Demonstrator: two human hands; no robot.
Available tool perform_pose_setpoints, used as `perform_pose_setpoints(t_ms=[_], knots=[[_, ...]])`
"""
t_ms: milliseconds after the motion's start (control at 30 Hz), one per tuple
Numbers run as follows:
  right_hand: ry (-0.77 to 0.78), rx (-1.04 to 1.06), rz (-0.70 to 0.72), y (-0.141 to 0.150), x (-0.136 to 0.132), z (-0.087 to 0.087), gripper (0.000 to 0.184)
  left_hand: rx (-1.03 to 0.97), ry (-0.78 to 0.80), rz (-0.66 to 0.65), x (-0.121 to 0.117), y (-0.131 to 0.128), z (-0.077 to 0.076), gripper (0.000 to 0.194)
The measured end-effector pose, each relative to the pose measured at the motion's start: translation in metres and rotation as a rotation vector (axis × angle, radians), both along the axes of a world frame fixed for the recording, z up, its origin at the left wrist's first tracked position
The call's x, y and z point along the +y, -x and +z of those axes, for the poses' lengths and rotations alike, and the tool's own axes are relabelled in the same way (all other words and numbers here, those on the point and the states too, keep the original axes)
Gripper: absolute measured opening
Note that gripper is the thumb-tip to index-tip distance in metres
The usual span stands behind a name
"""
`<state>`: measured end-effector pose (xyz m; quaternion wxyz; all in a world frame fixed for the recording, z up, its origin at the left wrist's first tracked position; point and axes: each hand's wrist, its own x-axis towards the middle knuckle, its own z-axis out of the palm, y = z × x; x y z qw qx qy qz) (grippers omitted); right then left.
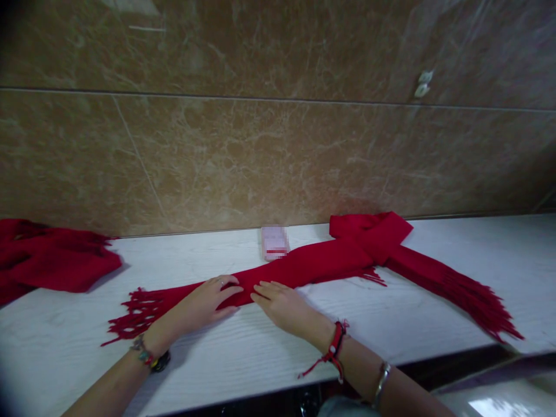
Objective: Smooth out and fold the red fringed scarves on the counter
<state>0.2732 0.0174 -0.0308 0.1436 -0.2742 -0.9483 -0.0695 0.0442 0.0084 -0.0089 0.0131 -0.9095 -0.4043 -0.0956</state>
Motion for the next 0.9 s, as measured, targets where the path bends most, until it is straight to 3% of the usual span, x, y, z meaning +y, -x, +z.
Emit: perform_pose_setpoints(t_ms=[233,500,733,900], knots=[[0.035,-0.020,0.010,-0.001,-0.001,0.001,0.039,0.003,0.056,0.043,-0.003,0.003,-0.006,0.047],[0.091,-0.066,0.024,-0.003,-0.001,0.001,0.047,0.041,-0.017,0.004,-0.005,0.003,0.001,0.035],[0.096,-0.096,0.028,-0.002,-0.003,0.004,0.047,0.120,-0.066,0.099,-0.019,0.040,-0.004,0.036],[0.083,-0.118,0.015,0.001,-0.006,0.010,0.047,0.091,-0.063,0.102,-0.029,0.061,0.003,0.027]])
